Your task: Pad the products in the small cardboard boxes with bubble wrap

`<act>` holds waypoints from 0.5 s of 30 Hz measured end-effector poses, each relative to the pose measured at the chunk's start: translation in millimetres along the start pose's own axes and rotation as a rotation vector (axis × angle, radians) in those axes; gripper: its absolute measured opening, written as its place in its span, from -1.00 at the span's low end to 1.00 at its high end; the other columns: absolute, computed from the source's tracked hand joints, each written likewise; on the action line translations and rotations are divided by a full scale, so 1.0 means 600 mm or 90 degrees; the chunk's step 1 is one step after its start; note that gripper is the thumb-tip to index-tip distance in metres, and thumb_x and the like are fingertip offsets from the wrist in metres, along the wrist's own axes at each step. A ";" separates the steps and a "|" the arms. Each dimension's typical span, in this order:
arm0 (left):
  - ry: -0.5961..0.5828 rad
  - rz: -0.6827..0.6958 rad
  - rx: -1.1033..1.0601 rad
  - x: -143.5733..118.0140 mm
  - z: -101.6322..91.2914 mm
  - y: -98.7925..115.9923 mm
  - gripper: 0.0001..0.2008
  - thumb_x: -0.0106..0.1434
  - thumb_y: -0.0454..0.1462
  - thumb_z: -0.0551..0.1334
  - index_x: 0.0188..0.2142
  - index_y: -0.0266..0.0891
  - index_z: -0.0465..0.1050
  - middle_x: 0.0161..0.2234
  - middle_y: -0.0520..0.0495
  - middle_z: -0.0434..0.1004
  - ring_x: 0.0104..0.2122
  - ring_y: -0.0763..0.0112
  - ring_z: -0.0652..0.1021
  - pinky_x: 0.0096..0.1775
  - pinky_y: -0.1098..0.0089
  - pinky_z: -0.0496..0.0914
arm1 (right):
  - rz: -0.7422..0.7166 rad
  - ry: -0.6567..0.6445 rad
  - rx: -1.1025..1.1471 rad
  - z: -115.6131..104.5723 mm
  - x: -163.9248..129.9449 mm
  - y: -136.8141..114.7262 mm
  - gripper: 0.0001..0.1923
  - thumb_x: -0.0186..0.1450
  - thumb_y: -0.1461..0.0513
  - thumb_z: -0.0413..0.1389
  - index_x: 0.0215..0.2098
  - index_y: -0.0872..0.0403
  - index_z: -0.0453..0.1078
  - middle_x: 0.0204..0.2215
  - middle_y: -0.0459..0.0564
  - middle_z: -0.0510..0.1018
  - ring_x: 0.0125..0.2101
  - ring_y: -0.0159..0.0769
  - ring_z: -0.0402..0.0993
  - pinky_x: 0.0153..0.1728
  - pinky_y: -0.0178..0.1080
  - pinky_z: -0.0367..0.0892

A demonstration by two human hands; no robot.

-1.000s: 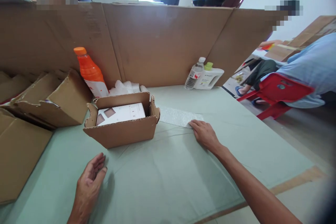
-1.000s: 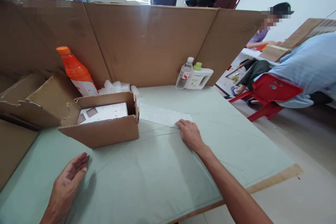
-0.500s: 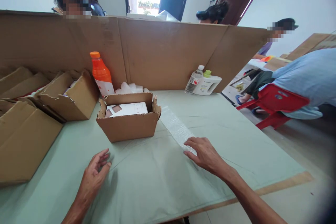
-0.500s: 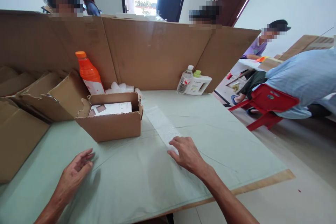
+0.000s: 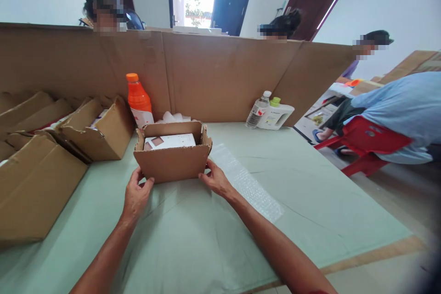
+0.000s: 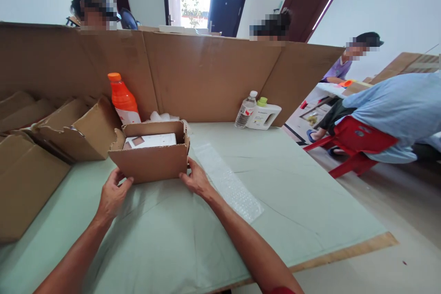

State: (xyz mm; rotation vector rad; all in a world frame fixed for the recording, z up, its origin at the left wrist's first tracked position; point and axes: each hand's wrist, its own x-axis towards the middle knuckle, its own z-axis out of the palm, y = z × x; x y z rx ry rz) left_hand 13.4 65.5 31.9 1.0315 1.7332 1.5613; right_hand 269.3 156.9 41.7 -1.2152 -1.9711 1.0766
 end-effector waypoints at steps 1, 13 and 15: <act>0.000 0.001 -0.003 0.001 -0.001 -0.001 -0.45 0.10 -0.10 0.29 0.07 -0.24 0.39 -0.07 -0.16 0.54 -0.02 0.18 0.52 -0.02 0.25 0.45 | -0.005 -0.007 0.010 0.001 -0.004 0.002 -0.43 0.20 0.26 0.13 0.20 0.05 0.30 -0.03 0.06 0.58 -0.17 -0.17 0.52 -0.25 -0.19 0.43; 0.036 -0.007 -0.071 -0.010 0.011 -0.015 -0.32 0.07 -0.20 0.32 0.20 -0.23 0.28 0.14 -0.25 0.45 0.16 0.11 0.47 0.10 0.19 0.43 | -0.044 0.035 -0.021 0.029 -0.009 0.022 -0.29 0.16 0.28 0.14 0.30 0.07 0.24 0.05 0.13 0.53 -0.17 -0.15 0.53 -0.29 -0.20 0.47; 0.043 -0.024 -0.090 -0.010 0.010 -0.024 -0.21 0.10 -0.18 0.31 0.31 -0.24 0.13 0.20 -0.31 0.40 0.21 0.12 0.44 0.15 0.18 0.40 | -0.055 0.033 -0.029 0.028 -0.006 0.023 -0.30 0.18 0.28 0.13 0.31 0.05 0.24 0.06 0.11 0.54 -0.13 -0.15 0.54 -0.29 -0.21 0.47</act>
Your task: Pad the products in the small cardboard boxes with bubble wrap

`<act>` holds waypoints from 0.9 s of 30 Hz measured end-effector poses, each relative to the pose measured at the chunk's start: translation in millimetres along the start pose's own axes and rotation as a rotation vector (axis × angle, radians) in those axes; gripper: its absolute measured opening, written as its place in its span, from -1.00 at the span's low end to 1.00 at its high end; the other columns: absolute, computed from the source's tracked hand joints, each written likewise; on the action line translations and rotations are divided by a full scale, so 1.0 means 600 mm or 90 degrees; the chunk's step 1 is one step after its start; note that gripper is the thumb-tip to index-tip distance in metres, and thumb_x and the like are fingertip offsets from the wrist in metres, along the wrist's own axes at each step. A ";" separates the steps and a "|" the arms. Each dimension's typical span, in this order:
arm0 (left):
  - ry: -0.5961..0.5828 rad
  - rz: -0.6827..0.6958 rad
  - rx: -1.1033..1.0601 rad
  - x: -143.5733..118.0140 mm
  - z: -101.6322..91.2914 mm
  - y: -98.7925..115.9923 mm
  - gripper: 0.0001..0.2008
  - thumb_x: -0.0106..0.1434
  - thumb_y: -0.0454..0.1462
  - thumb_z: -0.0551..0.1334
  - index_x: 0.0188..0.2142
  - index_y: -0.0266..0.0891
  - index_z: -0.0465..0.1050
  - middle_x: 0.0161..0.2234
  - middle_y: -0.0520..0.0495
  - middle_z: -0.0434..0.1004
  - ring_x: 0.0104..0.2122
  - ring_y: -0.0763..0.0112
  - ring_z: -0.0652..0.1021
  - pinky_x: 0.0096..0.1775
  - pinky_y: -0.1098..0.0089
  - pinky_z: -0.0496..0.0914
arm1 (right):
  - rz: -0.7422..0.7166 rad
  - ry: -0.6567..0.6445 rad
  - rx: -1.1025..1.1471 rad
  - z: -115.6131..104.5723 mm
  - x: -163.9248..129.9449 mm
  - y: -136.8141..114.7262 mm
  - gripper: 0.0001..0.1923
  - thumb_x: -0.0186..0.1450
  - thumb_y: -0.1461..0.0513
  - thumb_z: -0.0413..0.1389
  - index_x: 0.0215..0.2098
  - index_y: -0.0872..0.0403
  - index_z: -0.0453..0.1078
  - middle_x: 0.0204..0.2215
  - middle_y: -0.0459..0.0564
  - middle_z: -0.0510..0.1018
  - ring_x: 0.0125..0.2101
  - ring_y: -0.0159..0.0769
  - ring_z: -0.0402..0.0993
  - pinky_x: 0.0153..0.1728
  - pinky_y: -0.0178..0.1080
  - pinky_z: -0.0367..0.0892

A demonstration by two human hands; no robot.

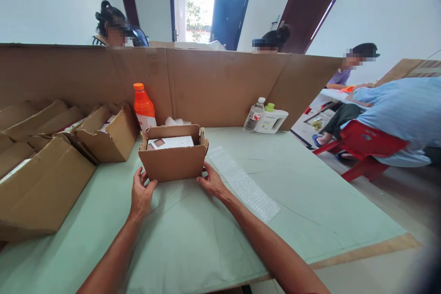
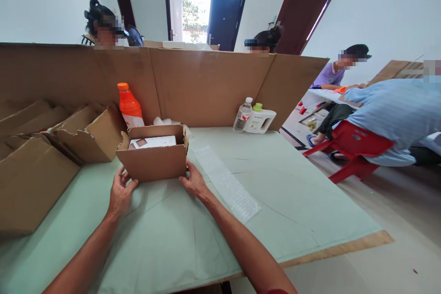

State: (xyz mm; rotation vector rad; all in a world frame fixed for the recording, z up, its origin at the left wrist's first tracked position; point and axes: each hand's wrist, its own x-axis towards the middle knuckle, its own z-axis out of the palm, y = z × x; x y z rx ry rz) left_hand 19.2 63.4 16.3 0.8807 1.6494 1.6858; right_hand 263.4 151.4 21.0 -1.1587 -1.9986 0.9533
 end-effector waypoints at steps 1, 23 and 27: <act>0.002 -0.013 -0.007 -0.002 -0.003 -0.004 -0.16 0.11 -0.17 0.31 0.34 -0.25 0.06 0.21 -0.33 0.39 0.22 0.12 0.43 0.17 0.16 0.39 | -0.007 -0.005 -0.006 -0.004 -0.003 0.001 -0.31 0.19 0.28 0.13 0.30 0.04 0.25 0.07 0.11 0.55 -0.11 -0.15 0.54 -0.28 -0.22 0.48; -0.186 -0.098 0.098 -0.218 -0.099 0.033 -0.43 0.06 0.00 0.34 0.01 -0.25 0.49 -0.09 -0.23 0.63 -0.04 0.07 0.60 0.06 0.05 0.45 | -0.082 -0.041 -0.572 -0.185 -0.285 0.024 -0.70 0.36 0.39 0.02 -0.10 0.07 0.57 -0.07 0.10 0.66 -0.02 -0.13 0.55 0.02 -0.09 0.34; -0.326 0.060 0.183 -0.285 -0.060 0.033 -0.54 0.10 -0.15 0.30 0.01 -0.16 0.56 0.10 -0.24 0.55 0.10 0.02 0.52 0.16 0.01 0.38 | -0.163 -0.082 -0.425 -0.150 -0.321 -0.046 -0.72 0.39 0.35 0.01 -0.11 0.04 0.55 -0.21 0.05 0.68 -0.16 -0.20 0.57 -0.03 -0.13 0.33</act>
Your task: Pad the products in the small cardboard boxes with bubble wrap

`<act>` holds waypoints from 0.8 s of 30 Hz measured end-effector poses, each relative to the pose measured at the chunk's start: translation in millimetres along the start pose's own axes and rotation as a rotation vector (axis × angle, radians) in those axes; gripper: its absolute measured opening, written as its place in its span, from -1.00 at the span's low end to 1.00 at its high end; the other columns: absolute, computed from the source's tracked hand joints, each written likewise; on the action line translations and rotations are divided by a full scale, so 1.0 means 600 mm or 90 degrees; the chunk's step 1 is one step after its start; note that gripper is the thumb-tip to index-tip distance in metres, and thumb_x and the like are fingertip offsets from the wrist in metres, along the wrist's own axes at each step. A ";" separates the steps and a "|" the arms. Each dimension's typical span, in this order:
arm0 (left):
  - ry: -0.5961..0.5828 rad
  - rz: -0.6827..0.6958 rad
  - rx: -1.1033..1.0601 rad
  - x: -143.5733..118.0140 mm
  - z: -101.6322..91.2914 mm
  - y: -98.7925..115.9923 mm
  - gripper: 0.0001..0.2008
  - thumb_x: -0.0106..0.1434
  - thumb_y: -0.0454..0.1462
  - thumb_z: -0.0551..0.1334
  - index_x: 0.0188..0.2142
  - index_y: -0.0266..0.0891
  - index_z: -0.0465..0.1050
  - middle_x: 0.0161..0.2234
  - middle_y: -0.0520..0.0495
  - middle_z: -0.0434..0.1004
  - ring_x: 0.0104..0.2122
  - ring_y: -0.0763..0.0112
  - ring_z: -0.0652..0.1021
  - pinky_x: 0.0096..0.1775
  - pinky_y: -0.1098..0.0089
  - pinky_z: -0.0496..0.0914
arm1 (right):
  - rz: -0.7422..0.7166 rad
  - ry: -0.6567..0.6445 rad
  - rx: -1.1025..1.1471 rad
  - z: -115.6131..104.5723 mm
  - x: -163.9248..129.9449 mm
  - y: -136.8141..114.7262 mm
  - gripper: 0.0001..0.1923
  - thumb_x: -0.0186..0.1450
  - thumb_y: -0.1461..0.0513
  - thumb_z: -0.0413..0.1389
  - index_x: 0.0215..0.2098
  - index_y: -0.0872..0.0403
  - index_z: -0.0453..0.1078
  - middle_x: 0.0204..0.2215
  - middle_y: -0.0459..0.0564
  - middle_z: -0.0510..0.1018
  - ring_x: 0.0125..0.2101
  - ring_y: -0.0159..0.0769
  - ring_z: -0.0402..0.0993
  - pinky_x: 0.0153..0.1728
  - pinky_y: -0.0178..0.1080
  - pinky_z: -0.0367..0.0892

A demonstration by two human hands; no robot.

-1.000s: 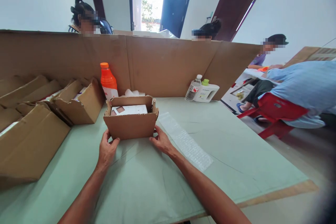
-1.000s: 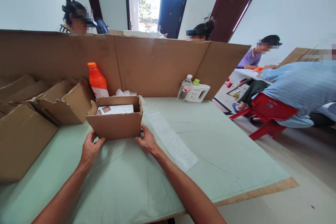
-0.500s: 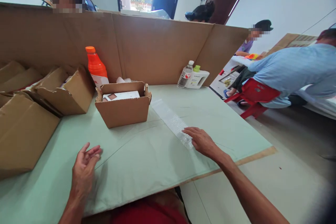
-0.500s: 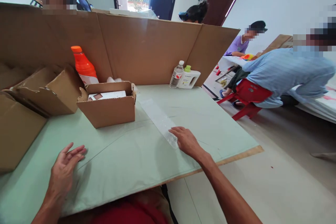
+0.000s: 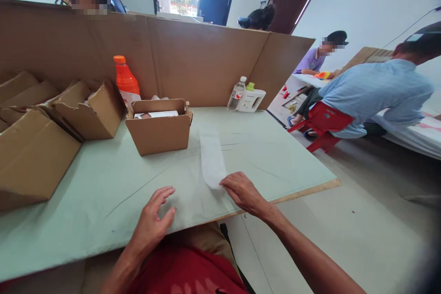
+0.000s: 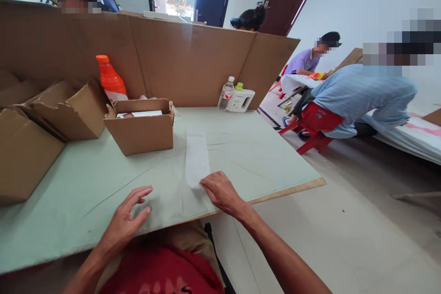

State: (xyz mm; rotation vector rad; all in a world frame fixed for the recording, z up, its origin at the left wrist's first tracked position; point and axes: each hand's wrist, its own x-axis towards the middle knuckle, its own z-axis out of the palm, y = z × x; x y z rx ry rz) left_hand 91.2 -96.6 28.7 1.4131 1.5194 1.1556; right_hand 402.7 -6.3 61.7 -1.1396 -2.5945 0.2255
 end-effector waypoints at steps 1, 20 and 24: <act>-0.030 0.048 0.013 -0.009 0.017 0.006 -0.51 0.10 -0.20 0.29 0.05 -0.15 0.54 0.17 -0.23 0.50 0.17 0.02 0.48 0.21 0.01 0.34 | -0.017 -0.014 0.031 -0.003 -0.005 -0.020 -0.73 0.39 0.34 0.01 -0.11 0.03 0.55 -0.23 0.04 0.67 -0.17 -0.20 0.56 -0.04 -0.14 0.33; -0.102 0.031 0.128 0.038 0.125 0.019 -0.40 0.18 -0.32 0.17 0.24 -0.31 0.31 -0.46 0.08 0.45 -0.45 0.41 0.45 -0.32 0.41 0.31 | 0.004 0.242 0.077 0.033 -0.101 -0.099 -0.75 0.40 0.29 0.06 0.00 -0.02 0.46 -0.07 0.10 0.62 -0.03 -0.12 0.52 -0.02 -0.04 0.40; -0.122 0.015 0.178 0.050 0.128 0.011 -0.41 0.19 -0.33 0.17 0.25 -0.33 0.29 -0.45 0.07 0.45 -0.45 0.41 0.45 -0.30 0.40 0.32 | -0.026 0.148 0.051 0.067 -0.107 -0.102 -0.66 0.34 0.28 0.12 0.08 -0.01 0.41 0.09 0.14 0.55 0.08 -0.04 0.45 0.03 0.02 0.36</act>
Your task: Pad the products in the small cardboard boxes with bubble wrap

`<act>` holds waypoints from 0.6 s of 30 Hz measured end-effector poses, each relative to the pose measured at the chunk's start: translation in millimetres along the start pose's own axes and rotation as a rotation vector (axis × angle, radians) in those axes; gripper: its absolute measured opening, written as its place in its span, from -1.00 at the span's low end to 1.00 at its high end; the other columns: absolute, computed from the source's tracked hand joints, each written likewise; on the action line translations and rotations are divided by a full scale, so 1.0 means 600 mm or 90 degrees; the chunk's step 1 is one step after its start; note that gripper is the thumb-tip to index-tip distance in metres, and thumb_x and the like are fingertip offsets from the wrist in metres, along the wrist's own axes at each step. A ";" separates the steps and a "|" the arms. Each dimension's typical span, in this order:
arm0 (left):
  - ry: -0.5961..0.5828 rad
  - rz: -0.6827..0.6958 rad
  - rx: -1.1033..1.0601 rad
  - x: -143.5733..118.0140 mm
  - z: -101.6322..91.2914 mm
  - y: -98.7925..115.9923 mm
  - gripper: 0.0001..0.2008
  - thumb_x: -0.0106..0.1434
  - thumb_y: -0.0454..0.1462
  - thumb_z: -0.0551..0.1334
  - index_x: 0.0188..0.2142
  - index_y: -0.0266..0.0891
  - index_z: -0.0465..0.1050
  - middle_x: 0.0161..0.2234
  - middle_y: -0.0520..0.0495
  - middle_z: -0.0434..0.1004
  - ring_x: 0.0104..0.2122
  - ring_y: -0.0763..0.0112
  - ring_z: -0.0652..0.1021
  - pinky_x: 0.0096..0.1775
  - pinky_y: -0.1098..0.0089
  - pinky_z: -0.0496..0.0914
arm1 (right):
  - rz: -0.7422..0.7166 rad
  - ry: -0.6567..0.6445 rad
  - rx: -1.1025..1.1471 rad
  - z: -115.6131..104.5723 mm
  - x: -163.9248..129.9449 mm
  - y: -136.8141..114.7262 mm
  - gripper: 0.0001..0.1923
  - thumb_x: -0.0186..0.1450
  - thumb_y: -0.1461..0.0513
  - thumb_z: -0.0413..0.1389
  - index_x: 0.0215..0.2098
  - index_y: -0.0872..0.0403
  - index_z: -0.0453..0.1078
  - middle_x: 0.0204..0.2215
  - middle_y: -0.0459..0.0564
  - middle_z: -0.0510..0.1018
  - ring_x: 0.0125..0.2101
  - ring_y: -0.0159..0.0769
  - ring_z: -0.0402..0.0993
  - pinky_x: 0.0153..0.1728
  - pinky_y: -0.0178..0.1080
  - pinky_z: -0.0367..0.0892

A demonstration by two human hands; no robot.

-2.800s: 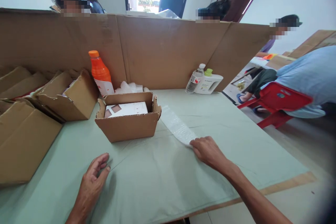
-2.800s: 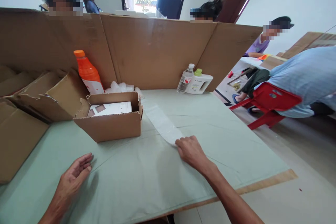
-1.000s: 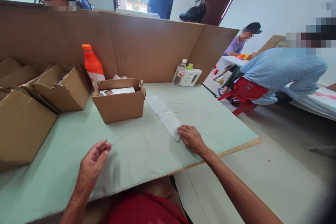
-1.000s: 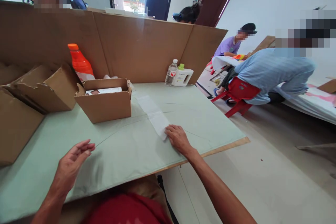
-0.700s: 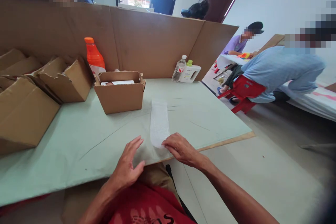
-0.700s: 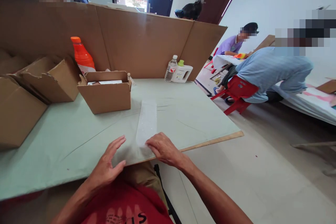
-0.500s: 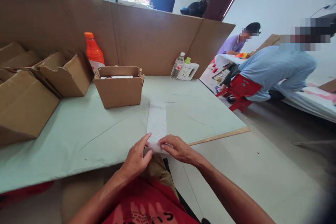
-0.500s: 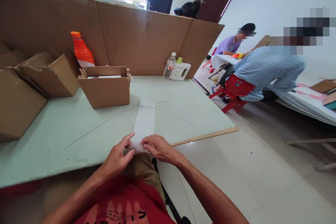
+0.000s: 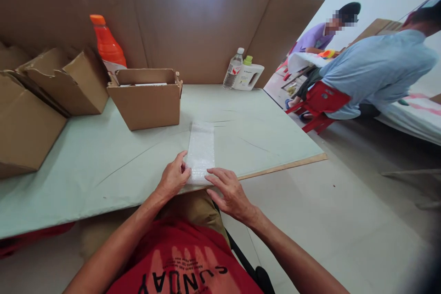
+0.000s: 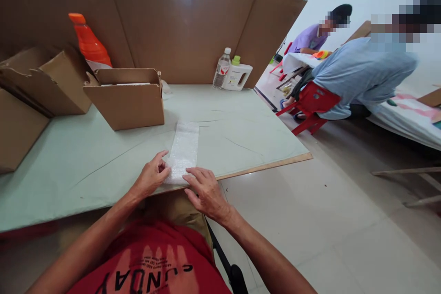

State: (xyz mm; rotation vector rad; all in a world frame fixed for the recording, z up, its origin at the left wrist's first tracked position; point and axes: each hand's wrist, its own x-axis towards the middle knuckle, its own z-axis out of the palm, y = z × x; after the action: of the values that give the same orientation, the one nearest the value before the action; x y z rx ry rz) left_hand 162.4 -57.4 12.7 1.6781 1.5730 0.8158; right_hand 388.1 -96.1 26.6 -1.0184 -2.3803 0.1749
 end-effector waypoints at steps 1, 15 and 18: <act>-0.009 -0.002 0.011 0.002 0.001 0.000 -0.41 0.20 -0.34 0.17 0.25 -0.32 0.30 -0.45 0.07 0.46 -0.46 0.41 0.45 -0.31 0.40 0.32 | 0.003 -0.020 -0.006 0.008 0.000 0.003 -0.63 0.33 0.28 0.13 0.11 -0.01 0.40 0.13 0.15 0.51 0.11 -0.02 0.42 0.05 0.04 0.35; 0.019 0.252 0.019 -0.059 -0.027 0.001 -0.60 0.32 -0.31 0.19 0.15 -0.22 0.38 -0.08 -0.14 0.60 -0.08 0.27 0.55 -0.02 0.25 0.43 | 0.056 -0.029 0.191 0.030 0.035 0.028 -0.76 0.44 0.32 0.02 0.00 0.02 0.45 -0.16 0.03 0.65 -0.14 -0.20 0.54 -0.12 -0.10 0.44; 0.002 0.154 -0.010 -0.051 -0.024 0.000 -0.60 0.33 -0.33 0.14 0.16 -0.26 0.38 -0.19 -0.09 0.63 -0.23 0.35 0.59 -0.14 0.34 0.46 | 0.126 -0.037 0.258 0.029 0.040 0.032 -0.77 0.44 0.30 0.04 0.00 0.01 0.45 -0.20 0.00 0.65 -0.19 -0.26 0.57 -0.17 -0.19 0.48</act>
State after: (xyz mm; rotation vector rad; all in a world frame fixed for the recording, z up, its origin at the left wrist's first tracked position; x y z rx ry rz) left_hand 148.2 -86.8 21.1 1.8808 1.3786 0.9488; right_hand 377.6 -64.4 16.3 -1.0547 -2.1636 0.7353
